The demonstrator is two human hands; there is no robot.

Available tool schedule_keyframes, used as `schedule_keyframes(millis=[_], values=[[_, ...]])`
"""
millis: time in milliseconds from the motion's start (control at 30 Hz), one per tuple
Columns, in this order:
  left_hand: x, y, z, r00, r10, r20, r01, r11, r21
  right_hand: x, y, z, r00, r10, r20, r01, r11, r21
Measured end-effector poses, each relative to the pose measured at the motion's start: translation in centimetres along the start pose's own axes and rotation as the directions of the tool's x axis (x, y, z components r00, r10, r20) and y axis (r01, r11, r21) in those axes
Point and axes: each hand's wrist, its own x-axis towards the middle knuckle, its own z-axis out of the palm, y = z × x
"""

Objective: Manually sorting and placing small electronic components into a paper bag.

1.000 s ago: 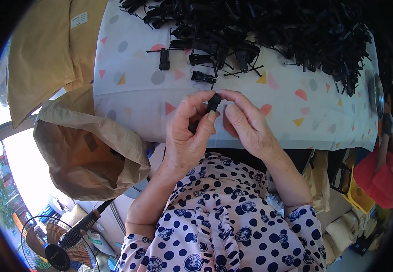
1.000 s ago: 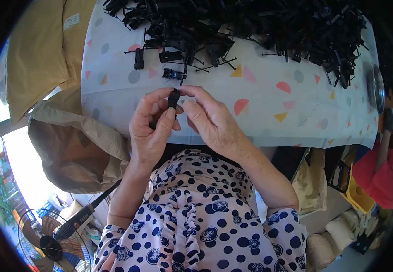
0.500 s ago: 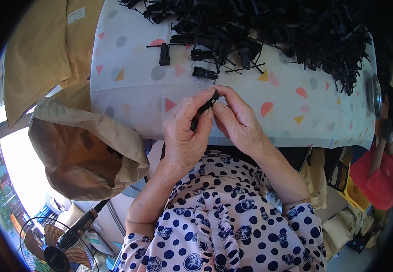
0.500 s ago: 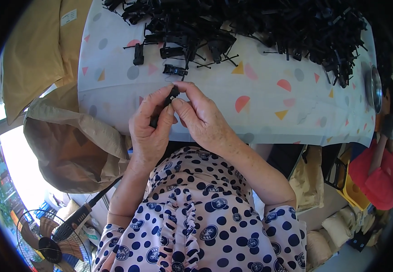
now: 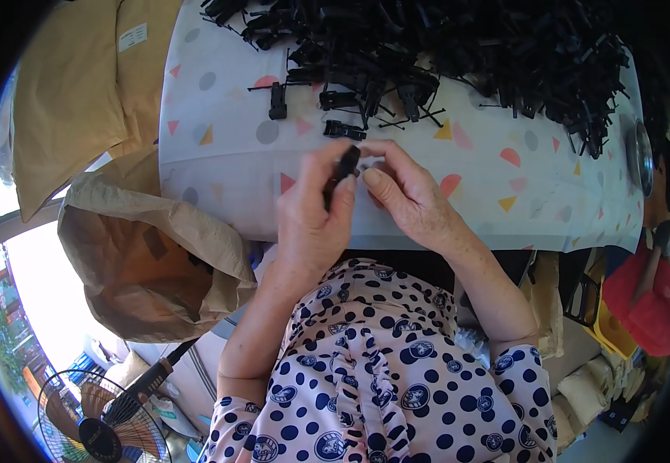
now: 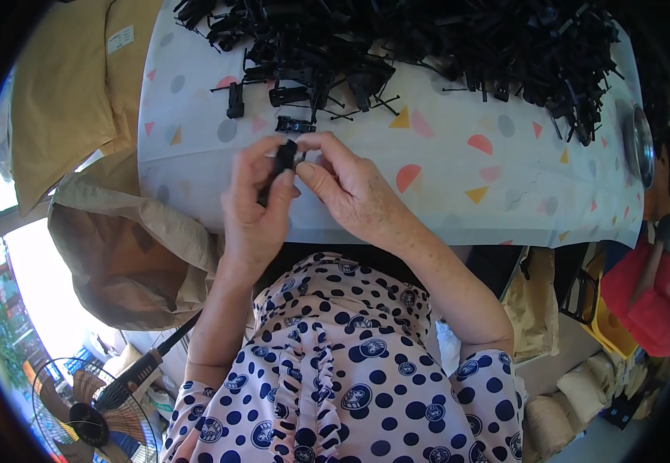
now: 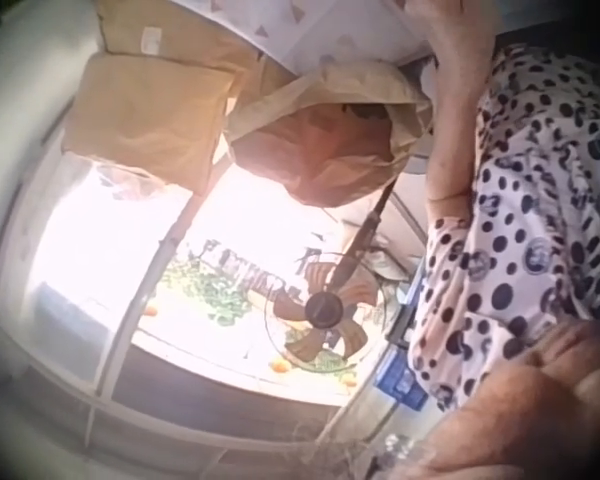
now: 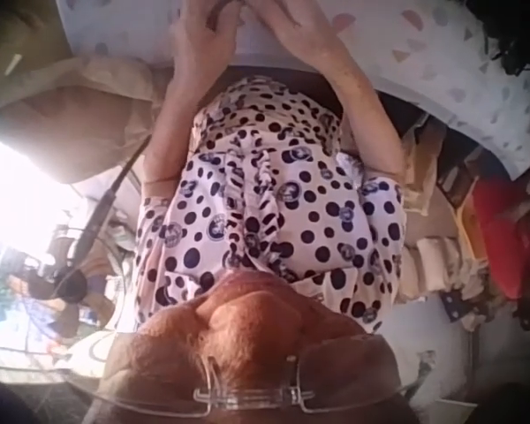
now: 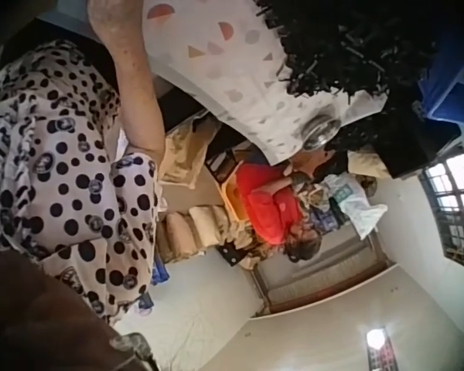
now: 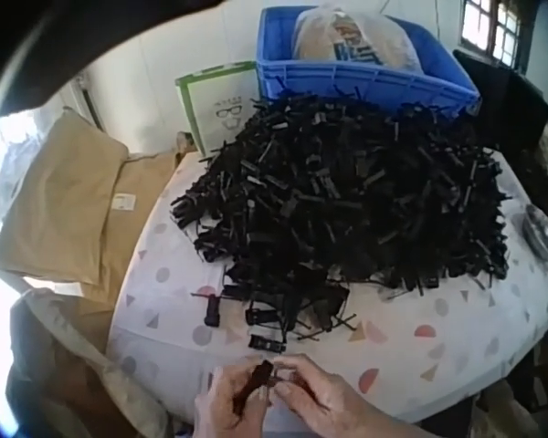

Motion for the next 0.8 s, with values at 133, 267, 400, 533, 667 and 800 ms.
schedule_keyframes(millis=[133,267,400,533,667,800], values=[[0.7,1.6,-1.8,0.932,-0.328,0.155,0.360,0.779,-0.513,-0.7,0.3,-0.1,0.991,-0.069,-0.119,0.083,0.989,0.122],[1.3,2.0,-1.6,0.890,-0.377,0.255,0.434,0.534,-0.725,-0.7,-0.1,-0.3,0.987,-0.101,-0.126,0.145,0.895,0.421],[1.0,2.1,-0.5,0.877,-0.366,0.311,0.473,0.550,-0.688,0.0,-0.3,-1.6,0.992,-0.091,-0.086,0.121,0.874,0.470],[0.8,2.5,0.3,0.886,-0.297,0.357,0.462,0.627,-0.627,0.1,-0.1,-2.5,1.000,-0.018,0.020,0.005,0.852,0.523],[0.7,2.5,0.5,0.893,-0.296,0.338,0.445,0.695,-0.565,-0.4,-0.2,-3.2,0.997,0.013,0.079,-0.045,0.903,0.427],[0.1,1.6,0.9,0.936,-0.151,0.318,0.230,0.946,-0.227,-0.6,0.7,-2.4,0.997,-0.043,0.071,0.016,0.935,0.353]])
